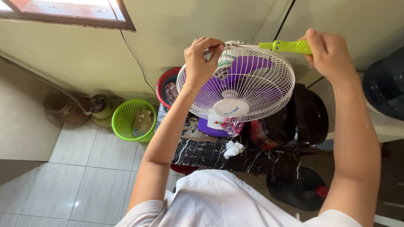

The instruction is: The person wipes the front grill of a purple fan with a cloth, then attaches it to the fan body. They secure the grill using a green screwdriver, tightening the screw at the top of the fan.

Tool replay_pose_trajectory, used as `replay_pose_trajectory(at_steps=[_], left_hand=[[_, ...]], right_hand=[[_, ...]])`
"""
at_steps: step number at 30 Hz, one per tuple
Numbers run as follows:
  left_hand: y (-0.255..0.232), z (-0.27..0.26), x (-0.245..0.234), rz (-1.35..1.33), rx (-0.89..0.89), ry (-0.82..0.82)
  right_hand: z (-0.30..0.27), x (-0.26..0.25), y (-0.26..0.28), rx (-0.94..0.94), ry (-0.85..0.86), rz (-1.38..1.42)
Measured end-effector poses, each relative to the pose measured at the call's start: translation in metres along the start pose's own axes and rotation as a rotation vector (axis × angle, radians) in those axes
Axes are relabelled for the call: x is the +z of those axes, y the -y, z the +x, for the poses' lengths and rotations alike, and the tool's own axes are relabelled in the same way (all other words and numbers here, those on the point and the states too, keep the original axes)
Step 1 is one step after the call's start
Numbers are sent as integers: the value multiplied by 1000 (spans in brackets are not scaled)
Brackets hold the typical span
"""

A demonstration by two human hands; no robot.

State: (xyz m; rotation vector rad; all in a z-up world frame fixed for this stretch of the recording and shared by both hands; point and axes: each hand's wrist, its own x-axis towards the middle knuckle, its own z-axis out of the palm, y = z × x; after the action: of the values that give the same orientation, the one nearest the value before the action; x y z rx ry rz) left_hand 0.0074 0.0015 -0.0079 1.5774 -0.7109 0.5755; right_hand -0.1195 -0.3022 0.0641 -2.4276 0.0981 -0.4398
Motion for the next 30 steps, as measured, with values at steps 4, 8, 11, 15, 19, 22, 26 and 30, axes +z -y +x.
replay_pose_trajectory(at_steps=[4,8,11,15,19,22,26,30], left_hand=[[-1,0,-2,-5,16,11],[-6,1,-8,-34,23,12],[-10,-1,-15,94,88,42],[-12,0,-15,193,120,66],[-6,4,-14,28,63,85],[-3,3,-13,48,66,84],[-1,4,-14,45,70,94],[-5,1,-12,193,157,33]], right_hand=[[15,-5,3,96,71,-30],[12,-12,12,27,108,-160],[1,-16,17,-215,109,-120],[-3,-10,19,-385,-37,-64],[2,1,19,-208,-17,-22],[3,8,19,137,21,117],[6,11,21,368,108,244],[6,4,21,378,207,336]])
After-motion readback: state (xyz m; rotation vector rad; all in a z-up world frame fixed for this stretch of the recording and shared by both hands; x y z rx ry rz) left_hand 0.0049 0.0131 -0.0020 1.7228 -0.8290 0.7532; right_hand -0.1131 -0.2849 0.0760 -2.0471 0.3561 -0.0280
